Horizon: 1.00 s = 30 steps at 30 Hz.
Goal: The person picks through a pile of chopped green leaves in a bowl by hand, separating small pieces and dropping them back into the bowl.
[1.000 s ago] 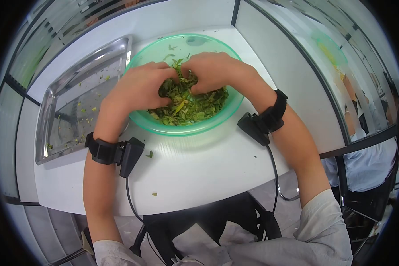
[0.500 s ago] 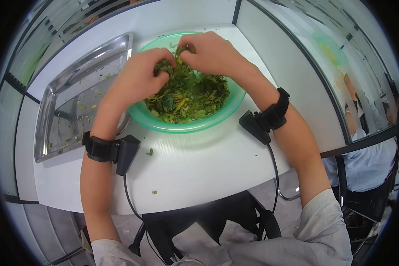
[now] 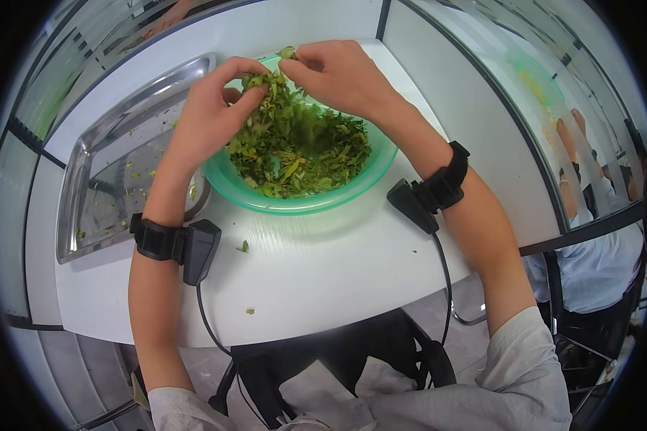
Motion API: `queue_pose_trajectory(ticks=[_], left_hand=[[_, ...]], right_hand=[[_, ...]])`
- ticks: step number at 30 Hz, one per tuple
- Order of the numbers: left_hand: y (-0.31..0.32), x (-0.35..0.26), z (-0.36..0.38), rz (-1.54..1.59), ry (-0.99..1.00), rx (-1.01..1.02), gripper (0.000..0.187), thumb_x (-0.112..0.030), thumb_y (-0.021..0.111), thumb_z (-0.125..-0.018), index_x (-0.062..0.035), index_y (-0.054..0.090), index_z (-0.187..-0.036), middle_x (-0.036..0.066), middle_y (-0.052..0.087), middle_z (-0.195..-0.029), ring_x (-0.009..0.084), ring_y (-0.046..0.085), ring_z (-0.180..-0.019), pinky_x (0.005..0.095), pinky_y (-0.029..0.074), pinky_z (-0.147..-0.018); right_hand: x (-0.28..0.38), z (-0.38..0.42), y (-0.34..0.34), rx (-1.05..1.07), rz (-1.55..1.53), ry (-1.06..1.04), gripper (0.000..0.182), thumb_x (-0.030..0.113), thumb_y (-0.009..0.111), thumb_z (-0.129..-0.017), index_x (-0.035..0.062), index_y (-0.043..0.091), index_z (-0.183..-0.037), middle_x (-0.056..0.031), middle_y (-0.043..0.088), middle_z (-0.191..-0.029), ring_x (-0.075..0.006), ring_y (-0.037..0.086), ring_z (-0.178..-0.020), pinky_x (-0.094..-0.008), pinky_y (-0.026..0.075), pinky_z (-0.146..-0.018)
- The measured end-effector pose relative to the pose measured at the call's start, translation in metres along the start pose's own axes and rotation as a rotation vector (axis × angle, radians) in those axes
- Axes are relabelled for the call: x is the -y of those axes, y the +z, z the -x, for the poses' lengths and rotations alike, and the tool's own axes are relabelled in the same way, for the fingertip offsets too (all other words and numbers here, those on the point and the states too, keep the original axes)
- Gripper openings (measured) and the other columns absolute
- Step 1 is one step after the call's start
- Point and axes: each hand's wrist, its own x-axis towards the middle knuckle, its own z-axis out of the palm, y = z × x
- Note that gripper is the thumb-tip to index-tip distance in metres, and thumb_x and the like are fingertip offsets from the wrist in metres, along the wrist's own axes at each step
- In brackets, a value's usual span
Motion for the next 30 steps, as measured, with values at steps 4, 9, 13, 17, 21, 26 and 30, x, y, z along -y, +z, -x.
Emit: queue_pose_trajectory(ticks=[4, 9, 13, 17, 21, 26, 30], left_hand=[[0.003, -0.001, 0.000, 0.064, 0.085, -0.047, 0.022, -0.010, 0.058, -0.100, -0.0038, 0.059, -0.121, 0.000, 0.067, -0.099, 0.0022, 0.057, -0.079, 0.0209, 0.046, -0.069], [-0.007, 0.009, -0.007, -0.216, -0.013, 0.072, 0.025, -0.029, 0.064, -0.096, -0.0058, 0.071, -0.103, 0.008, 0.072, -0.078, 0.0111, 0.066, -0.074, 0.0284, 0.051, -0.067], [0.004, -0.012, 0.005, -0.471, 0.232, 0.257, 0.036, -0.029, 0.081, -0.074, -0.0101, 0.072, -0.104, 0.008, 0.072, -0.098, 0.0301, 0.067, -0.093, 0.0372, 0.052, -0.084], [0.005, -0.021, 0.011, -0.618, 0.202, 0.417, 0.072, -0.036, 0.090, -0.059, -0.0122, 0.063, -0.122, 0.009, 0.067, -0.116, 0.0313, 0.065, -0.105, 0.0399, 0.052, -0.089], [0.008, -0.028, 0.012, -0.731, 0.109, 0.531, 0.091, -0.032, 0.092, -0.055, -0.0124, 0.052, -0.135, 0.014, 0.063, -0.124, 0.0357, 0.063, -0.109, 0.0422, 0.051, -0.092], [0.008, -0.026, 0.009, -0.717, 0.042, 0.556, 0.067, -0.020, 0.085, -0.059, -0.0081, 0.060, -0.119, 0.016, 0.066, -0.111, 0.0361, 0.063, -0.104, 0.0430, 0.052, -0.089], [0.010, -0.025, 0.008, -0.750, 0.018, 0.541, 0.043, -0.009, 0.077, -0.061, -0.0038, 0.065, -0.102, 0.017, 0.068, -0.096, 0.0358, 0.064, -0.097, 0.0433, 0.052, -0.084]], right_hand=[[0.002, 0.001, 0.000, 0.036, -0.033, 0.024, 0.040, 0.035, 0.063, -0.094, 0.0000, 0.066, -0.075, -0.0070, 0.061, -0.062, -0.0190, 0.059, -0.061, -0.0318, 0.048, -0.063], [-0.016, 0.003, 0.009, 0.244, 0.021, -0.204, 0.045, 0.041, 0.076, -0.080, 0.0065, 0.069, -0.109, -0.0145, 0.068, -0.103, -0.0264, 0.064, -0.094, -0.0395, 0.052, -0.083], [-0.009, 0.017, 0.004, 0.678, 0.232, -0.189, 0.076, 0.034, 0.085, -0.065, 0.0098, 0.057, -0.132, -0.0145, 0.054, -0.131, -0.0306, 0.061, -0.108, -0.0400, 0.052, -0.089], [-0.001, 0.010, -0.005, 0.782, 0.231, -0.091, 0.065, 0.029, 0.081, -0.068, 0.0062, 0.063, -0.125, -0.0163, 0.065, -0.115, -0.0313, 0.065, -0.100, -0.0394, 0.053, -0.085], [-0.001, 0.009, -0.002, 0.768, 0.304, -0.014, 0.048, 0.025, 0.072, -0.074, 0.0067, 0.069, -0.118, -0.0156, 0.072, -0.096, -0.0324, 0.069, -0.089, -0.0408, 0.054, -0.080], [-0.007, 0.006, 0.003, 0.514, 0.192, -0.090, 0.039, 0.022, 0.066, -0.075, 0.0073, 0.069, -0.112, -0.0155, 0.071, -0.091, -0.0328, 0.068, -0.086, -0.0410, 0.054, -0.078], [-0.008, 0.001, 0.004, 0.097, 0.039, -0.180, 0.032, 0.018, 0.062, -0.078, 0.0057, 0.067, -0.108, -0.0148, 0.070, -0.092, -0.0282, 0.067, -0.082, -0.0379, 0.053, -0.076]])
